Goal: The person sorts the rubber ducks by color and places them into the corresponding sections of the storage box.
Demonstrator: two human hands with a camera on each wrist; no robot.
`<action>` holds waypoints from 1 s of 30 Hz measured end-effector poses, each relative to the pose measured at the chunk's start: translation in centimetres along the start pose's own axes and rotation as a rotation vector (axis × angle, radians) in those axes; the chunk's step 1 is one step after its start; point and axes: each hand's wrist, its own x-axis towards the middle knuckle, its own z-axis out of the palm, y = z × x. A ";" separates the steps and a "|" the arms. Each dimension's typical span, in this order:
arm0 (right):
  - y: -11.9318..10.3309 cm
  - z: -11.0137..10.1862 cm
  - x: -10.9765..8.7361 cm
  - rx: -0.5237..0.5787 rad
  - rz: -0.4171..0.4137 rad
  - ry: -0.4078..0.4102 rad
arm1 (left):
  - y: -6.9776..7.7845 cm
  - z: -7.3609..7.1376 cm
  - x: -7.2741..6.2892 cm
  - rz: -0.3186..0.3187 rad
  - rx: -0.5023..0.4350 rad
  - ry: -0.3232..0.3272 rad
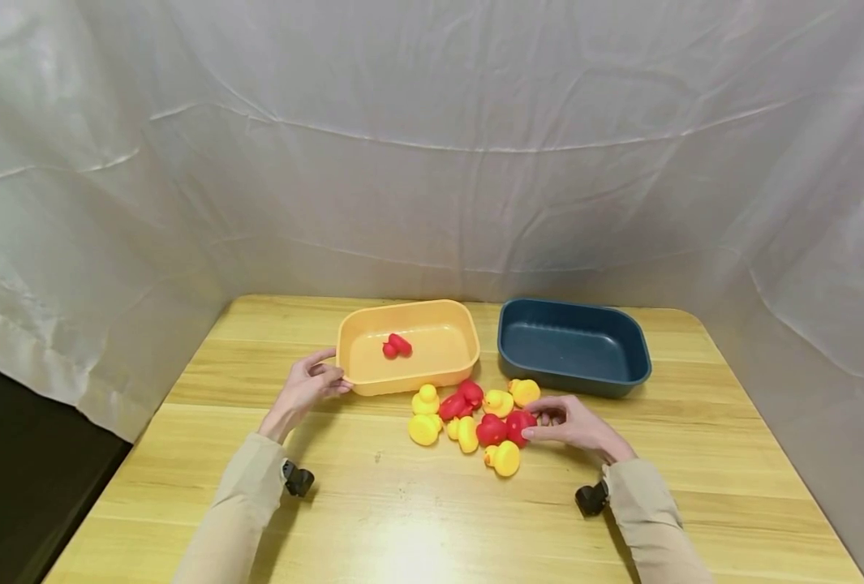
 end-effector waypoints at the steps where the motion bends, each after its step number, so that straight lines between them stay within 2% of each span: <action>1: 0.0 0.0 0.0 0.003 0.001 -0.004 | 0.0 0.0 0.0 0.001 -0.002 -0.001; 18: 0.2 -0.3 -0.1 0.022 -0.077 -0.036 | 0.0 0.2 0.0 -0.007 -0.014 0.002; 30: 0.1 -0.7 0.1 0.057 -0.101 -0.006 | 0.2 0.0 -0.1 -0.012 0.000 -0.002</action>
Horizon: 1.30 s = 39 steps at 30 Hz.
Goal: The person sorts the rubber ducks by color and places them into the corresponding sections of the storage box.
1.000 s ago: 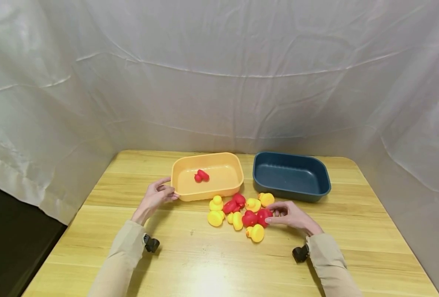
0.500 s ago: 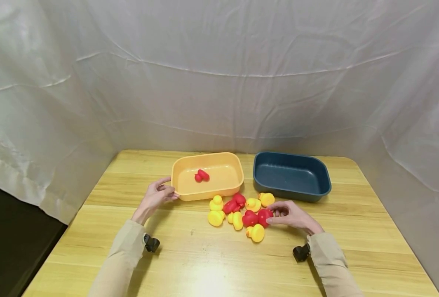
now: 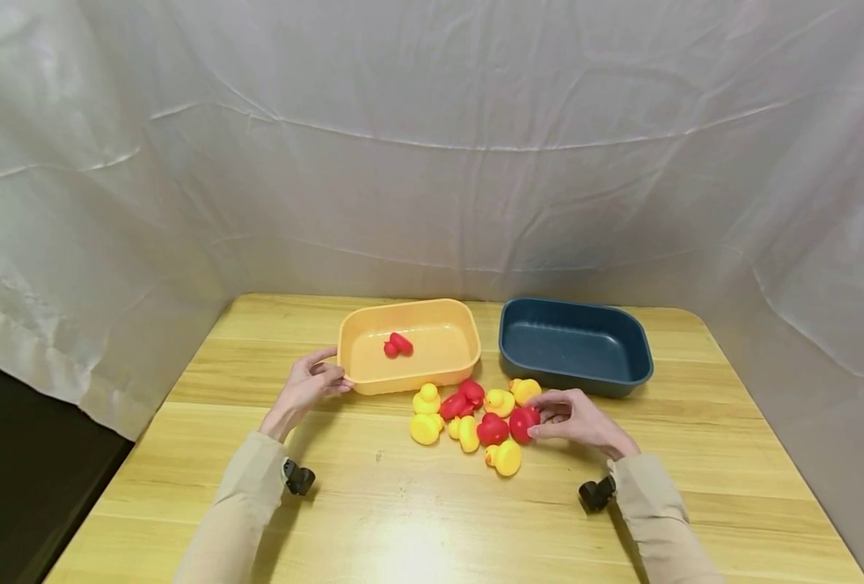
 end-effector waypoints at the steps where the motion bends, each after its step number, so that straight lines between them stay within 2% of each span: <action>1: -0.1 -0.1 0.0 -0.002 0.006 0.003 | 0.0 0.0 0.0 0.002 0.002 -0.002; 8: -1.6 -1.1 0.5 -0.023 0.081 0.021 | -0.1 0.0 0.0 0.003 -0.001 0.001; 11: -2.3 -1.5 0.8 -0.042 0.085 0.008 | -0.1 0.1 0.0 0.003 -0.012 0.000; 18: -4.4 -2.1 2.0 -0.111 0.036 0.027 | -0.1 0.1 0.1 0.003 -0.009 -0.002; 27: -7.9 -3.1 4.8 -0.247 -0.010 0.060 | -0.2 -0.2 0.1 0.003 -0.005 -0.005; 39: -12.2 -1.8 9.2 -0.276 -0.068 0.026 | -0.2 -0.1 0.1 -0.002 -0.016 -0.008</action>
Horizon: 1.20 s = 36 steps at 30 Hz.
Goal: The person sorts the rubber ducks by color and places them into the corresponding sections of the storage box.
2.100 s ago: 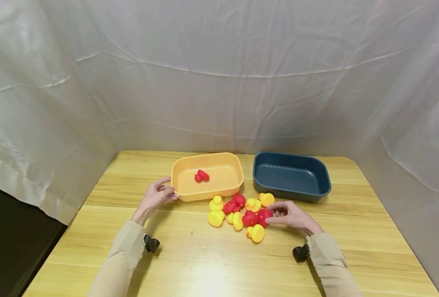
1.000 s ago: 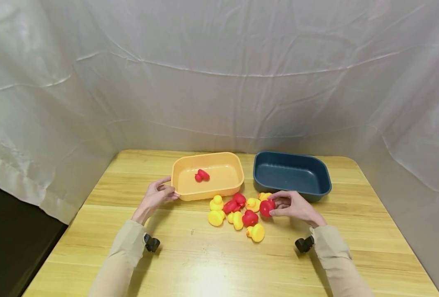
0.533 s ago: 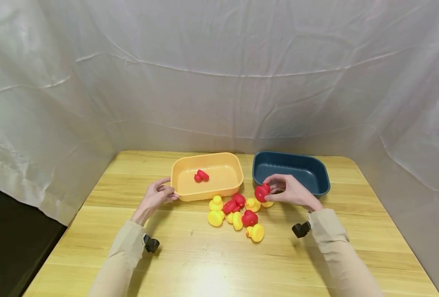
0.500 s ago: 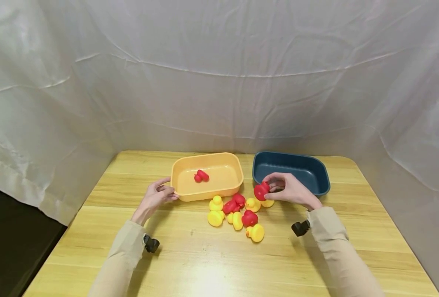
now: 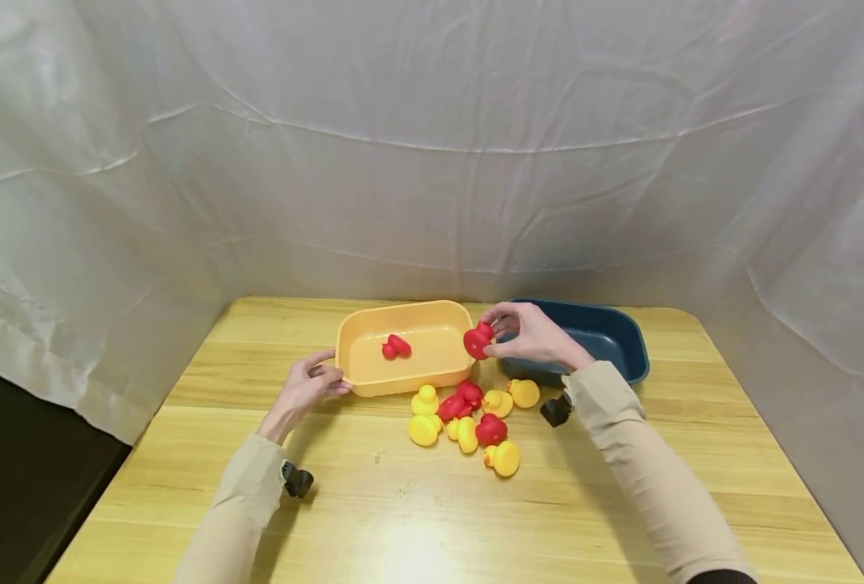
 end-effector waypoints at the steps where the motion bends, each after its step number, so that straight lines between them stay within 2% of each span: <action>1: -0.2 0.2 0.4 0.000 0.004 -0.007 | 0.0 0.0 0.0 0.001 0.000 -0.001; 15: -1.8 3.7 4.2 0.013 -0.002 -0.038 | 0.1 0.1 -0.1 -0.004 -0.014 -0.003; 23: -2.1 5.3 5.7 0.013 -0.008 -0.043 | 0.2 0.0 0.0 -0.003 -0.009 -0.006; 30: -2.2 6.9 6.9 0.023 -0.065 -0.032 | 0.2 -0.1 0.0 -0.003 -0.011 -0.008; 36: -2.4 8.2 7.6 -0.010 -0.061 -0.024 | 0.2 -0.1 -0.1 0.003 -0.020 -0.012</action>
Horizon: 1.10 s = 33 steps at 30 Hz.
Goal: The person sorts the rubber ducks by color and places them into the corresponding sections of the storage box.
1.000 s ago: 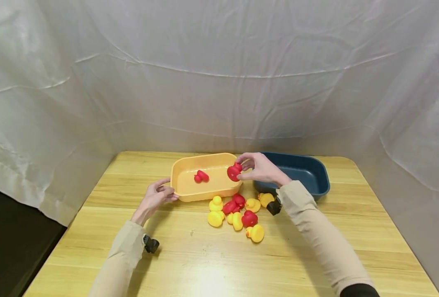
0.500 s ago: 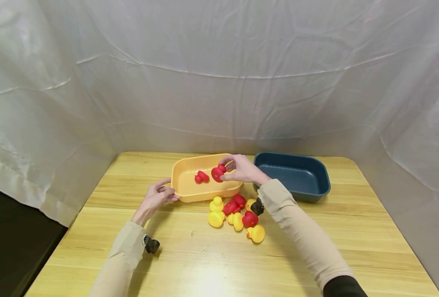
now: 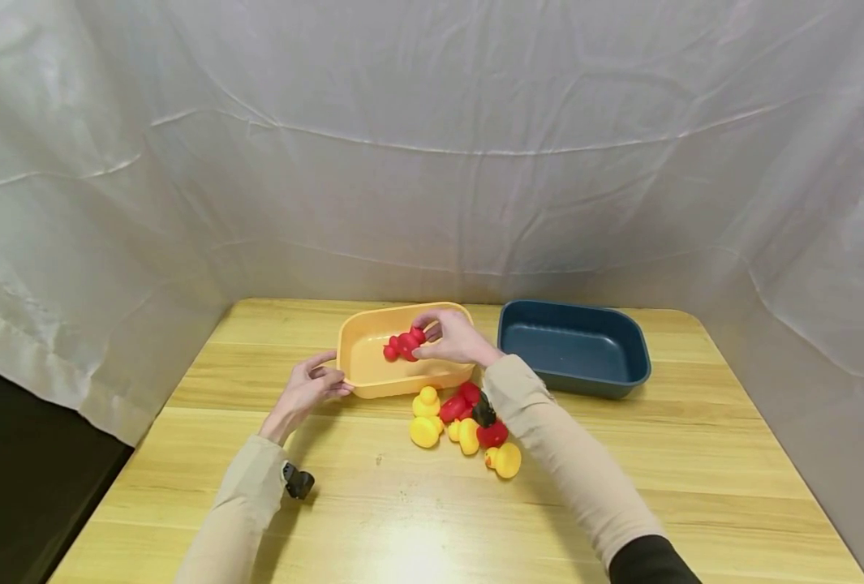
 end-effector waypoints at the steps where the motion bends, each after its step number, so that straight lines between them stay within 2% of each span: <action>1: 0.0 0.2 0.1 -0.004 0.002 0.000 | 0.0 0.0 0.0 0.001 0.000 -0.001; 14: -0.4 2.3 1.4 -0.009 0.030 0.005 | -0.1 0.0 0.1 0.001 -0.001 0.001; 22: -0.6 3.5 1.9 0.025 0.070 0.004 | -0.1 0.1 0.1 0.001 -0.010 0.003; 33: -0.5 2.7 1.3 0.061 0.072 0.036 | 0.0 0.3 0.1 0.000 0.000 0.012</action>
